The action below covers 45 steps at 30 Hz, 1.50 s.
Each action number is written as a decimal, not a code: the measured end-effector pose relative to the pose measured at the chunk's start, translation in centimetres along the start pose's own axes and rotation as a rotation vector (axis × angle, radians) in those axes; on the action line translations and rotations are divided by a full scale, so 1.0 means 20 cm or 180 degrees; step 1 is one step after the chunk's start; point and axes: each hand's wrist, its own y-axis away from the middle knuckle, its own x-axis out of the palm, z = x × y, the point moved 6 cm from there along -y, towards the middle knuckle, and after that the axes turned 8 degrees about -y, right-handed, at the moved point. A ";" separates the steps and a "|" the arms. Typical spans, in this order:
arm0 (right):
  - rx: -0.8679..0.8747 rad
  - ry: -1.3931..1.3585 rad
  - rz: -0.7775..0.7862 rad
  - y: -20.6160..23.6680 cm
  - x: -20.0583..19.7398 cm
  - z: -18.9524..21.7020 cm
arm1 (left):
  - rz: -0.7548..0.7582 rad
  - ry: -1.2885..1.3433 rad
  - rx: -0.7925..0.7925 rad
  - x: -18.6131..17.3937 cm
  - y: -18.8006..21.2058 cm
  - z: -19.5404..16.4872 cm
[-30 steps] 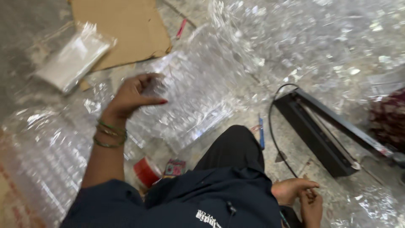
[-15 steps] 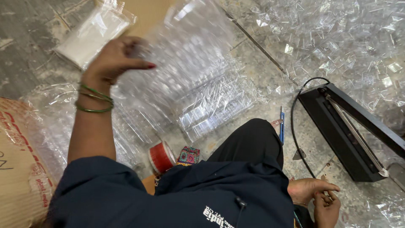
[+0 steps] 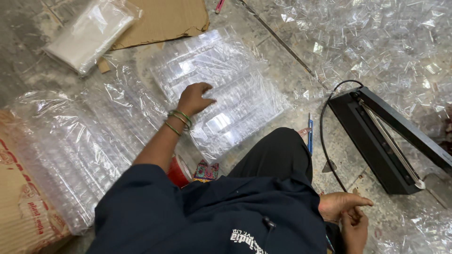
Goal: The person sits on the floor and wraps stacks of clear plastic containers with transparent film. They pull film from a roll, wind it around a stack, seal the film with a hand-held sealing machine, and set the wrapped stack aside with other finished stacks.
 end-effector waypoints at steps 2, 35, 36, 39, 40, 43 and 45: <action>-0.0058 -0.0071 -0.0053 -0.01 0.01 0.00 | -0.1215 -0.0571 0.0469 -0.05 0.11 -0.10; 0.0011 0.1443 -0.0045 -0.03 0.02 -0.03 | -0.1220 -0.1848 -0.2590 -1.55 0.80 1.21; -0.0015 0.1297 -0.0119 0.00 0.03 -0.01 | -0.1115 -0.1847 -0.2676 -1.55 0.77 1.23; -0.0043 0.1524 -0.0106 0.05 0.04 0.04 | -0.0925 -0.1983 -0.2905 -1.48 0.72 1.29; -0.0036 0.1596 -0.0114 0.07 0.04 0.06 | -0.0962 -0.2139 -0.2952 -1.46 0.71 1.30; 0.0048 0.1538 -0.0176 0.09 0.02 0.06 | -0.1485 -0.1908 -0.2736 -1.43 0.72 1.31; 0.0203 0.1176 -0.0239 0.09 0.00 0.04 | -0.2174 -0.1598 -0.2380 -1.46 0.73 1.27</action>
